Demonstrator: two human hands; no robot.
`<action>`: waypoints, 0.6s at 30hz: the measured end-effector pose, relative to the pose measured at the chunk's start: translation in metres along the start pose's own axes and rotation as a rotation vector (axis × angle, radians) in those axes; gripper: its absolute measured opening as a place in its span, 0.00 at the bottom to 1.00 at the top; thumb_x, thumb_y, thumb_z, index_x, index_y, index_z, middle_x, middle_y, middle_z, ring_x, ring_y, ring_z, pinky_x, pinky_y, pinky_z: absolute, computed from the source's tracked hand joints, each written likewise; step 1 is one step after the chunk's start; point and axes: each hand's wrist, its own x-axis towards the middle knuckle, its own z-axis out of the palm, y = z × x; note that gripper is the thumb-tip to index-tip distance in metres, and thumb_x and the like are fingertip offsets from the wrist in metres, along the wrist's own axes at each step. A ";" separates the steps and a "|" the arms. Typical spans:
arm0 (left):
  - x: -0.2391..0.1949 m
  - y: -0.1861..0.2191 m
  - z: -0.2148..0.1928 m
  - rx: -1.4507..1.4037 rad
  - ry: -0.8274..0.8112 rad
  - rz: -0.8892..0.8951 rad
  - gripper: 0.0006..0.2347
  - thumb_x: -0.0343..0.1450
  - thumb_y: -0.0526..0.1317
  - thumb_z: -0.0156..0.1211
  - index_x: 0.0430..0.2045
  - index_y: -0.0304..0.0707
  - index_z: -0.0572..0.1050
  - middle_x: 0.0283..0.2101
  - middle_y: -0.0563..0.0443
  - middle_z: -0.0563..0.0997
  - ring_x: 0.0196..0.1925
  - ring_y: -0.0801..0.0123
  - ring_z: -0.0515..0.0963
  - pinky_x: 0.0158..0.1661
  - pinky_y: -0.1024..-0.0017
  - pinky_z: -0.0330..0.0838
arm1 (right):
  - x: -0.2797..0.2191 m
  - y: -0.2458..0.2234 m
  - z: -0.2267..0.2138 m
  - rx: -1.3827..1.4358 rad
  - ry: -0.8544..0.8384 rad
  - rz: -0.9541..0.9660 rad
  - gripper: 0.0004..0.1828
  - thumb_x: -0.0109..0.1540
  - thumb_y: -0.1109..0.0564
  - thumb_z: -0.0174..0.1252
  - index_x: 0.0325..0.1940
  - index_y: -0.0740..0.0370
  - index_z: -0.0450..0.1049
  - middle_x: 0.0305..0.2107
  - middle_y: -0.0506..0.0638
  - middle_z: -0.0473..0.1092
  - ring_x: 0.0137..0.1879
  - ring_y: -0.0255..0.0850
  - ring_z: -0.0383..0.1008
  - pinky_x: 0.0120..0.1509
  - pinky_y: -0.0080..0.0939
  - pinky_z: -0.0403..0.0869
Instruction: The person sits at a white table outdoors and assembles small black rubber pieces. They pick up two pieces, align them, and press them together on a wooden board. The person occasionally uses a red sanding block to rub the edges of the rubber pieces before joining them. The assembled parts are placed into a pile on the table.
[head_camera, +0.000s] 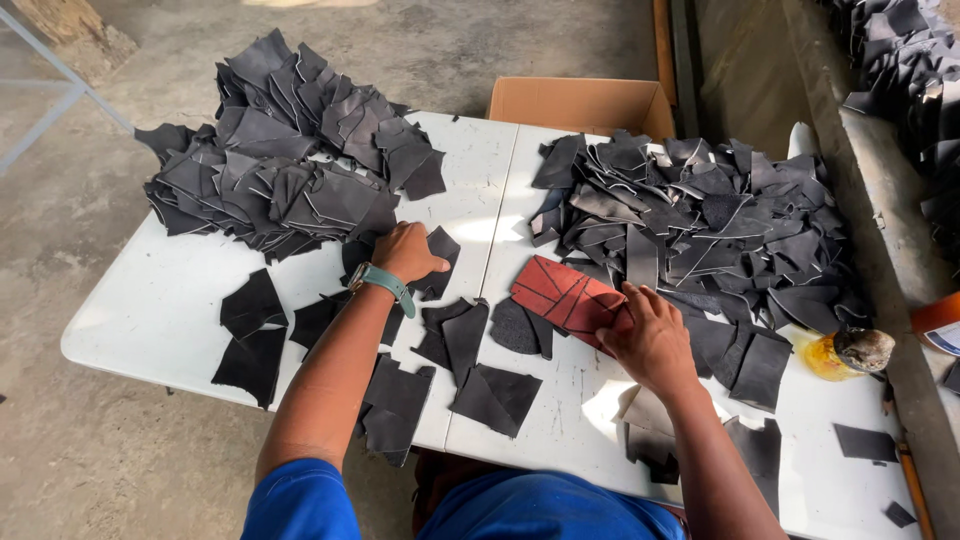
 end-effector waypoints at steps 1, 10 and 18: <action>0.001 0.000 0.002 -0.062 0.025 0.014 0.27 0.56 0.46 0.79 0.44 0.31 0.76 0.53 0.36 0.80 0.55 0.48 0.79 0.54 0.57 0.73 | 0.003 0.002 0.005 -0.018 -0.033 0.014 0.48 0.49 0.42 0.73 0.71 0.51 0.63 0.64 0.57 0.62 0.68 0.60 0.58 0.65 0.61 0.63; 0.010 -0.006 -0.011 -0.322 0.135 0.051 0.19 0.54 0.37 0.81 0.34 0.31 0.78 0.39 0.40 0.84 0.41 0.56 0.84 0.43 0.64 0.78 | 0.013 0.008 0.003 -0.032 -0.178 0.114 0.55 0.45 0.36 0.75 0.72 0.51 0.64 0.60 0.52 0.65 0.68 0.55 0.60 0.71 0.56 0.60; 0.014 -0.015 -0.051 -0.791 0.215 0.232 0.12 0.60 0.30 0.76 0.31 0.28 0.77 0.31 0.48 0.83 0.31 0.74 0.78 0.33 0.73 0.74 | 0.009 0.002 -0.009 0.072 -0.084 0.003 0.54 0.42 0.41 0.78 0.70 0.54 0.66 0.52 0.53 0.66 0.62 0.52 0.63 0.69 0.55 0.62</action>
